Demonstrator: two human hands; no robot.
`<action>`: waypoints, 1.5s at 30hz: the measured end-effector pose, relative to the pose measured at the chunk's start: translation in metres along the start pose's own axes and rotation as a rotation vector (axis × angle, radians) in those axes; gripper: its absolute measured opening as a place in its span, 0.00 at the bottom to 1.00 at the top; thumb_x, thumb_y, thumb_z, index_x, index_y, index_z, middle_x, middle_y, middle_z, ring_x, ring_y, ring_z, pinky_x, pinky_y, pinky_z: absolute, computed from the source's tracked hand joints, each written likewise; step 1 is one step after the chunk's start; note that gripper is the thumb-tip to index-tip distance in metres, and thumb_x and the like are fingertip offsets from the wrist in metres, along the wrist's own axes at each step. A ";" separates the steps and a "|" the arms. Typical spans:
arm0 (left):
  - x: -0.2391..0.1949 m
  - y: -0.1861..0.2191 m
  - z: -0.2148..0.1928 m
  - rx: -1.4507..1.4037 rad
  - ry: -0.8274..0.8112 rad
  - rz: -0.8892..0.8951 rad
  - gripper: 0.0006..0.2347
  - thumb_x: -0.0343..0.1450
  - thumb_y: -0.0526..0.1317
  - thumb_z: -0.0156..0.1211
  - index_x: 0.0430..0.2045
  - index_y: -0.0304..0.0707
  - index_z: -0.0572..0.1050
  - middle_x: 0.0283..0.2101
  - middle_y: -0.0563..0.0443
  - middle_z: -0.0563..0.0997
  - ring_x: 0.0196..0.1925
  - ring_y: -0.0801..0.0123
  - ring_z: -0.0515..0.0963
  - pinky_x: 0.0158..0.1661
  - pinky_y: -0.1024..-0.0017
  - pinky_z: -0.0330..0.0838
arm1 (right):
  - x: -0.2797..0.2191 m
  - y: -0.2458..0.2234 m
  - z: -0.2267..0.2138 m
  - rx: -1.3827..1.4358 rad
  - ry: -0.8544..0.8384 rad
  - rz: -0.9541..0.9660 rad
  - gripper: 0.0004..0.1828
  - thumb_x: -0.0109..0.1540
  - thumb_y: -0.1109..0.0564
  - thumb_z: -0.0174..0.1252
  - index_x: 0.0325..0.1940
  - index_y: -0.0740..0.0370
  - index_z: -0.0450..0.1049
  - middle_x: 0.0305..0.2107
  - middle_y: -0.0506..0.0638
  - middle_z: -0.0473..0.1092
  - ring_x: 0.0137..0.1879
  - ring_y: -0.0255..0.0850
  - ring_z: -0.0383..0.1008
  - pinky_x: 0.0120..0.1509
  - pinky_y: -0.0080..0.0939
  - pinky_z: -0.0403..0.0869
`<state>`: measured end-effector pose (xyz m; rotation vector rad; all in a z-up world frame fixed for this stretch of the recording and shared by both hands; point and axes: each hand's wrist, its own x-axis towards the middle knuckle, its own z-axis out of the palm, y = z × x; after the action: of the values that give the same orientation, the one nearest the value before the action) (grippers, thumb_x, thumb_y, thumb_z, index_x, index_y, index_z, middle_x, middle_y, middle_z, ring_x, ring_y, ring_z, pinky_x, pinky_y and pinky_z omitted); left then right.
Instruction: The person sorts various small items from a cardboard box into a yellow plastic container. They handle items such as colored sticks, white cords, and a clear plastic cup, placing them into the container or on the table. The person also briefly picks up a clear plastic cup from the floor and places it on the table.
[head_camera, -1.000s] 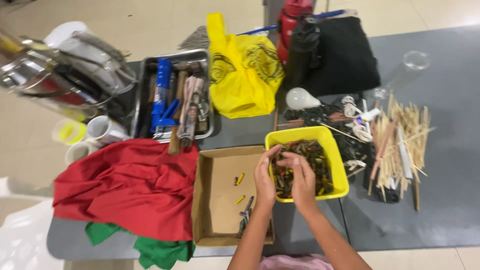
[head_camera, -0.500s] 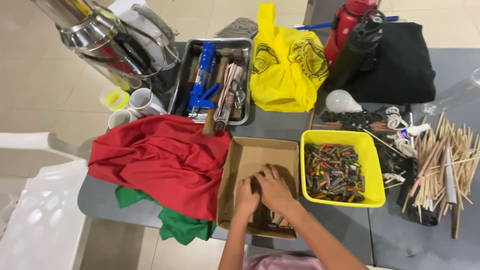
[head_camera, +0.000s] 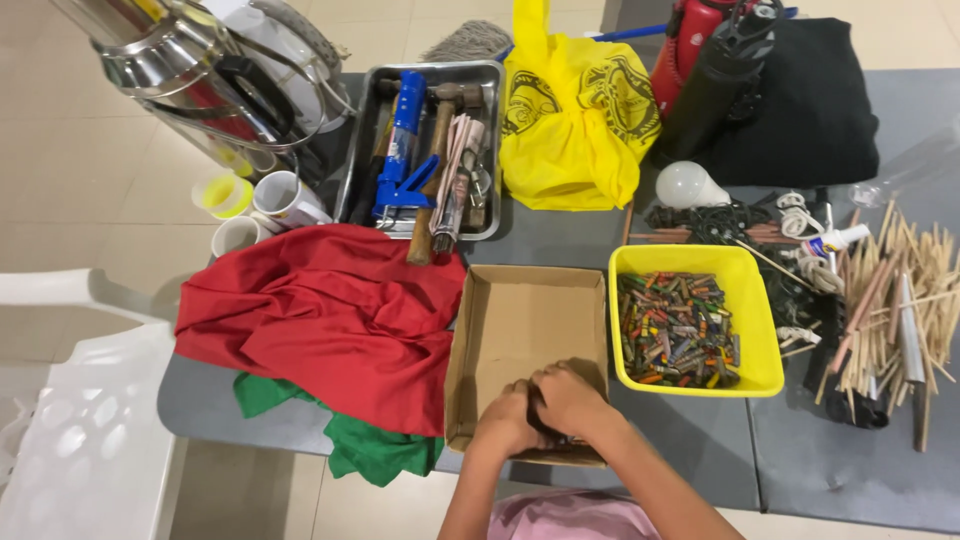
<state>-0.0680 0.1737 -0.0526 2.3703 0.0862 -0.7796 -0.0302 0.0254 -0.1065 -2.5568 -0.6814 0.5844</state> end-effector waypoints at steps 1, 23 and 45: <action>0.006 -0.007 0.014 0.001 -0.005 0.006 0.33 0.53 0.40 0.78 0.52 0.34 0.66 0.56 0.36 0.73 0.59 0.43 0.74 0.57 0.57 0.71 | -0.004 -0.001 0.000 -0.001 0.002 0.007 0.13 0.57 0.58 0.58 0.44 0.67 0.75 0.45 0.65 0.72 0.57 0.61 0.70 0.64 0.54 0.68; 0.070 -0.072 0.075 -1.359 0.057 -0.031 0.12 0.75 0.39 0.50 0.43 0.30 0.77 0.46 0.44 0.83 0.48 0.66 0.82 0.42 0.61 0.78 | 0.014 0.035 0.056 1.328 0.133 0.454 0.13 0.66 0.52 0.53 0.48 0.62 0.76 0.39 0.51 0.77 0.43 0.41 0.75 0.44 0.41 0.72; 0.056 0.039 0.008 -1.926 0.677 0.031 0.08 0.75 0.43 0.51 0.34 0.37 0.72 0.32 0.51 0.76 0.30 0.72 0.70 0.30 0.72 0.65 | 0.013 -0.005 -0.001 2.431 0.469 0.280 0.13 0.66 0.54 0.52 0.50 0.63 0.73 0.43 0.55 0.74 0.50 0.47 0.74 0.60 0.47 0.73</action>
<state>-0.0164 0.1306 -0.0677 0.6237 0.6938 0.2710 -0.0213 0.0355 -0.1069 -0.3259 0.5154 0.3116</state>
